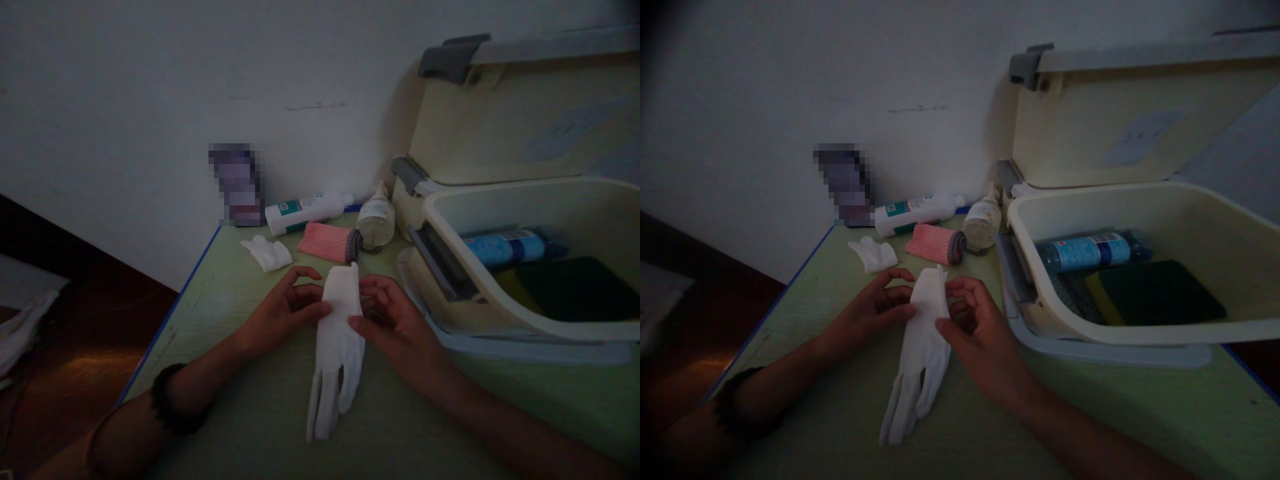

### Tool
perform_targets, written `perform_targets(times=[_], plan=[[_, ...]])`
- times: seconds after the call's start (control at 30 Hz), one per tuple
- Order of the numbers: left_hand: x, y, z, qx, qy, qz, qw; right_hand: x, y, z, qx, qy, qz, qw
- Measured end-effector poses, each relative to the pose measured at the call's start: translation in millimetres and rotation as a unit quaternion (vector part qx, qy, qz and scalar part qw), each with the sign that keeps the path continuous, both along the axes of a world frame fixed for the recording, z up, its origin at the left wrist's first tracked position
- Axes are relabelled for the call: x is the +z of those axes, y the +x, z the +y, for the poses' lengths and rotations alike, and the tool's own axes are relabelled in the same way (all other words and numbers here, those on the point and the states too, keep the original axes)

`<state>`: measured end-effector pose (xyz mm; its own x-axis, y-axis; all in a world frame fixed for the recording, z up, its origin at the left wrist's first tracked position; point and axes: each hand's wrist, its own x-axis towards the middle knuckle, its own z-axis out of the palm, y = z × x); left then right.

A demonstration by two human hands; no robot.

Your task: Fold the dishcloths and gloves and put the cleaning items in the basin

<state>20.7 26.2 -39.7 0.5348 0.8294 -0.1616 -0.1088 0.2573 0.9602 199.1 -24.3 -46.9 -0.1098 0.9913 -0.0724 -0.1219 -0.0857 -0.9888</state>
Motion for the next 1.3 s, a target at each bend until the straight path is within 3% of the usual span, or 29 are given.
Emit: perform_targets(times=[0.2, 0.53, 0.7, 0.97, 1.17, 1.23, 1.3], plan=[[-1.9, -2.5, 7.0, 0.024, -0.014, 0.024, 0.999, -0.2, 2.5, 0.1, 0.029, -0.016, 0.010, 0.999], [-4.3, -1.9, 4.2, 0.058, 0.057, 0.020, 0.997, 4.4, 7.4, 9.5, 0.150, -0.073, 0.032, 0.985], [-4.7, -3.0, 4.1, 0.045, 0.058, 0.007, 0.997, 6.7, 8.3, 8.9, 0.170, -0.065, 0.014, 0.983], [1.5, -3.5, 0.4, -0.108, 0.017, 0.025, 0.994, 5.3, 5.9, 7.2, 0.050, -0.060, 0.050, 0.996], [1.2, -3.4, 0.3, -0.077, 0.026, 0.043, 0.996, 3.9, 3.8, 5.9, 0.060, -0.049, 0.057, 0.995], [1.4, -4.4, 0.5, -0.066, -0.005, 0.041, 0.997, 3.5, 2.2, 4.4, 0.040, -0.028, 0.041, 0.998], [2.2, -5.5, 0.6, -0.096, -0.048, 0.041, 0.993, 3.0, 1.1, 3.5, 0.012, -0.013, 0.044, 0.999]])
